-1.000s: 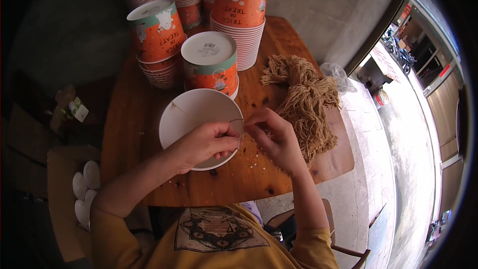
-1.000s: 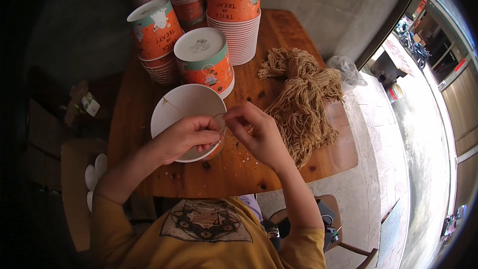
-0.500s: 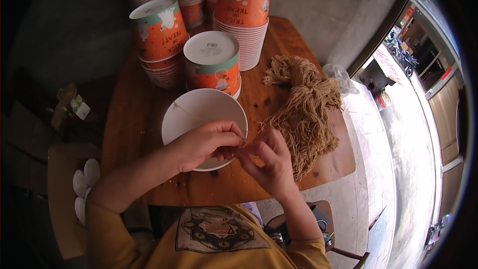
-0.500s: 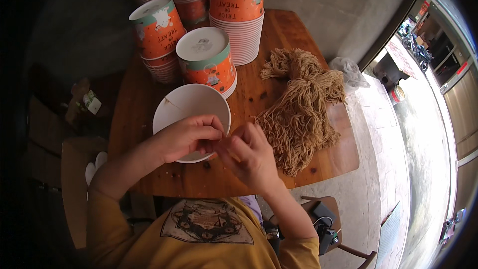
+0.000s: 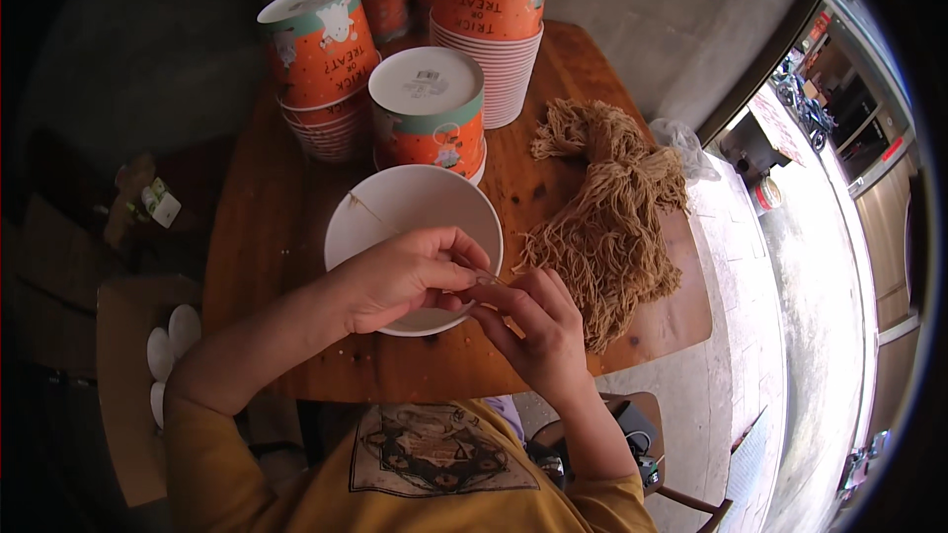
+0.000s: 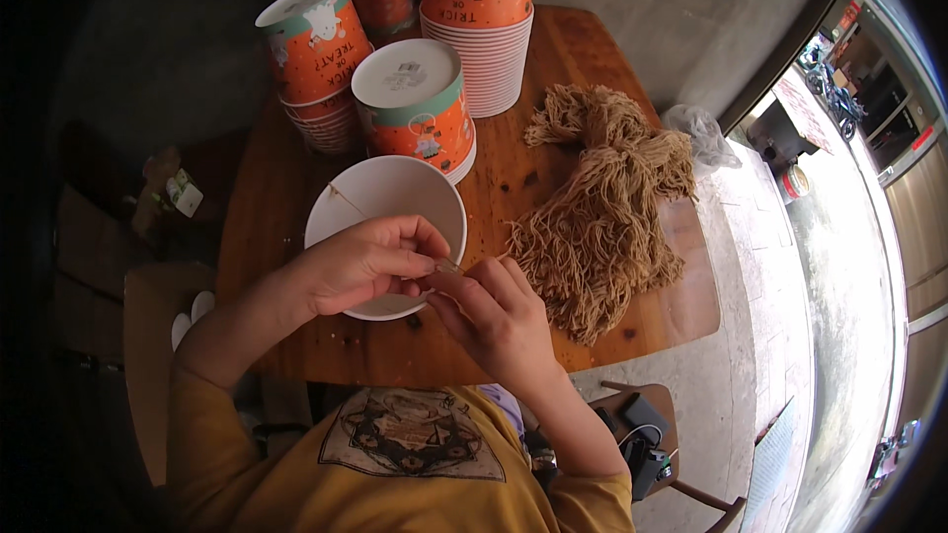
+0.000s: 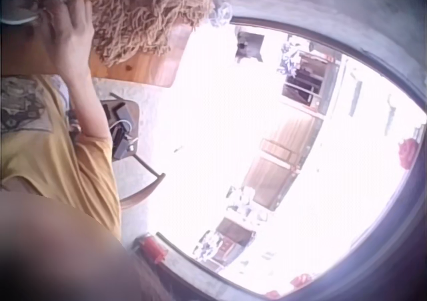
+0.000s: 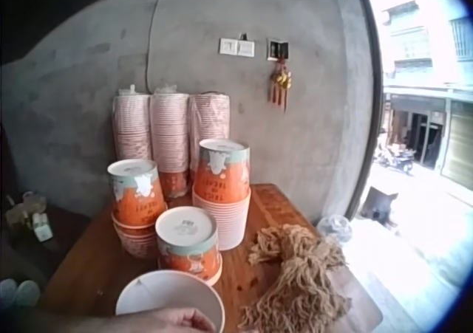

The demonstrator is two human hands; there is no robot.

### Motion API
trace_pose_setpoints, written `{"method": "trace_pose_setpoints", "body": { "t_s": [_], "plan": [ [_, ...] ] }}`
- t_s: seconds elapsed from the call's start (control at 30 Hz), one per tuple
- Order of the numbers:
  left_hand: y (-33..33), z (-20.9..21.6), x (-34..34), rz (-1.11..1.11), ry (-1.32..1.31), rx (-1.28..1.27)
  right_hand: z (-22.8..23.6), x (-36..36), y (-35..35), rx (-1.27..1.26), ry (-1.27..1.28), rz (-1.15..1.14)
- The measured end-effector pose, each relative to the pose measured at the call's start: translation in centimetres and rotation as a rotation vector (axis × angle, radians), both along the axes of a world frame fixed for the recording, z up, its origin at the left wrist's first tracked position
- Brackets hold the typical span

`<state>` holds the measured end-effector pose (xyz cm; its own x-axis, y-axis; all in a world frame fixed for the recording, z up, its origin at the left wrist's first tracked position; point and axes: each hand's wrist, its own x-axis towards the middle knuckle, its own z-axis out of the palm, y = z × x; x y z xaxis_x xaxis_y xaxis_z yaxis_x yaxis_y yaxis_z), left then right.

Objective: Threading a string through the holes of decorative paper buckets for assembly.

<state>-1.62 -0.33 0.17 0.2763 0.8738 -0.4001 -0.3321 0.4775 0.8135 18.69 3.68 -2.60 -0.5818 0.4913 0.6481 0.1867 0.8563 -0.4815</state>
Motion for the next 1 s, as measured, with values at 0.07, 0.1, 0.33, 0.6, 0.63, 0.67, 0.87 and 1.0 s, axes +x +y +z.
{"method": "trace_pose_setpoints", "body": {
  "t_s": [0.07, 0.1, 0.33, 0.6, 0.63, 0.67, 0.87, 1.0],
  "plan": [
    [0.0, 0.1, 0.2, 0.003, 0.004, 0.002, -0.3, 0.3, 0.1, -0.027, 0.006, 0.006],
    [0.0, 0.2, 0.3, 0.007, 0.008, 0.004, -0.7, 0.4, 0.3, -0.106, 0.041, 0.017],
    [-0.5, 0.4, 1.1, -0.053, 0.206, 0.217, 0.1, 0.6, 0.1, -0.378, 0.035, -0.045],
    [-0.7, 1.1, 2.0, -0.021, 0.485, 0.462, 0.4, 0.5, -0.1, -0.363, 0.048, -0.089],
    [-0.6, 1.0, 2.0, -0.023, 0.486, 0.464, 0.4, 0.5, -0.2, -0.398, 0.051, -0.088],
    [-0.6, 0.8, 1.9, -0.034, 0.461, 0.475, 0.4, 0.5, -0.2, -0.397, 0.053, -0.089],
    [-0.5, -0.4, 1.8, -0.089, 0.429, 0.513, -0.3, 0.4, -0.1, -0.749, 0.143, -0.038],
    [-0.6, -0.3, 2.0, -0.096, 0.555, 0.544, -1.0, 0.3, -0.1, -0.724, 0.165, -0.017]
  ]
}}
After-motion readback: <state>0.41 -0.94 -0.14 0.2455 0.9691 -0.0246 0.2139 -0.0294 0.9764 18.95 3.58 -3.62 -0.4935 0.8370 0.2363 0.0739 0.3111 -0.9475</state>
